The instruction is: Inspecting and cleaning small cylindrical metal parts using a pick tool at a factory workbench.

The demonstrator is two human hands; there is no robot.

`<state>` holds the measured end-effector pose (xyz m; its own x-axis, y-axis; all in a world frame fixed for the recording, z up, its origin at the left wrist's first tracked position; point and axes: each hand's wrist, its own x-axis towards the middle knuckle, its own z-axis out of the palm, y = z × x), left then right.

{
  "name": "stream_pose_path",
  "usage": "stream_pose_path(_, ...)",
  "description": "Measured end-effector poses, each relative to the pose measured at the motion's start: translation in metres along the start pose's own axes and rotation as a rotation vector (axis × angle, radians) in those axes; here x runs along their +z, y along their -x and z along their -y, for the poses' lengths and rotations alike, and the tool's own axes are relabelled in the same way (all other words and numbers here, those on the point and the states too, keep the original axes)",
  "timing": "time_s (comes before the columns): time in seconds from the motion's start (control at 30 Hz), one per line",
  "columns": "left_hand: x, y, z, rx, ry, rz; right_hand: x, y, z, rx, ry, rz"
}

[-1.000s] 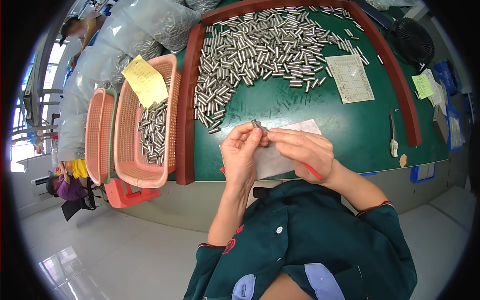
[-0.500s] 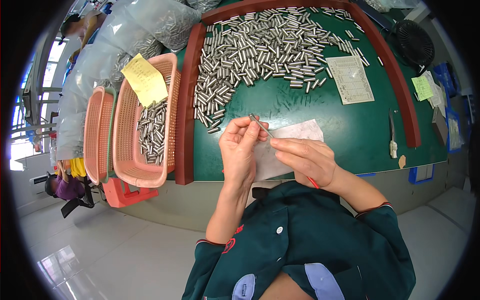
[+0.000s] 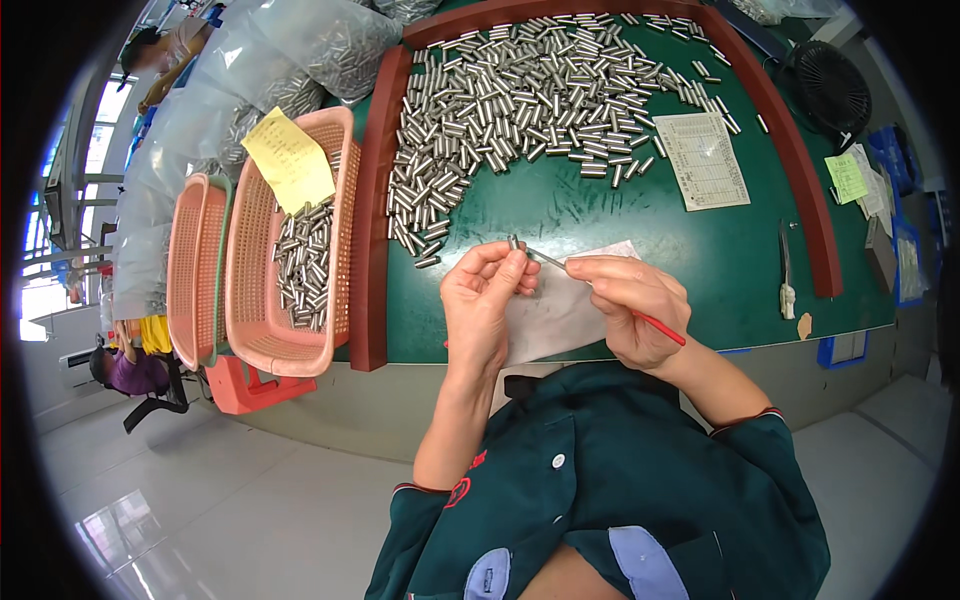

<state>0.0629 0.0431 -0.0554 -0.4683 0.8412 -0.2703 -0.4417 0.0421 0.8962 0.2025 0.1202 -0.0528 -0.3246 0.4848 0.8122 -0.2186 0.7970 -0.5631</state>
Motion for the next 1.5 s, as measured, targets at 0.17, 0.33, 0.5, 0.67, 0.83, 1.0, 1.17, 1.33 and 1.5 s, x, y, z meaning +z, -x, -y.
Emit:
stream_pose_path(0.17,0.0,-0.001,0.001,-0.006,0.004,-0.011,0.001,0.001,-0.002,0.0,-0.003,-0.012)
stream_pose_path(0.33,0.001,0.0,0.0,-0.004,-0.01,-0.012,0.001,0.001,-0.002,0.005,-0.008,-0.014)
stream_pose_path(0.5,0.001,0.0,0.002,0.011,-0.002,-0.002,0.001,0.001,-0.002,0.01,-0.003,-0.011)
stream_pose_path(0.67,0.003,0.001,0.005,0.079,-0.043,0.0,-0.001,0.0,-0.001,-0.011,0.011,0.015)
stream_pose_path(0.83,0.002,0.0,0.007,0.078,-0.008,-0.033,-0.005,-0.001,0.004,-0.087,0.023,0.041)
stream_pose_path(1.0,0.007,0.003,0.009,0.2,-0.147,-0.057,-0.01,0.002,0.002,-0.012,0.0,0.012)
stream_pose_path(1.17,0.004,0.005,0.017,0.367,-0.342,-0.081,-0.01,0.003,0.001,0.018,-0.042,-0.044)
stream_pose_path(1.33,0.004,0.004,0.018,0.458,-0.43,-0.092,-0.01,0.002,0.0,0.005,-0.017,-0.058)
stream_pose_path(1.5,0.004,0.003,0.019,0.466,-0.453,-0.087,-0.015,0.001,0.002,0.02,0.007,0.063)
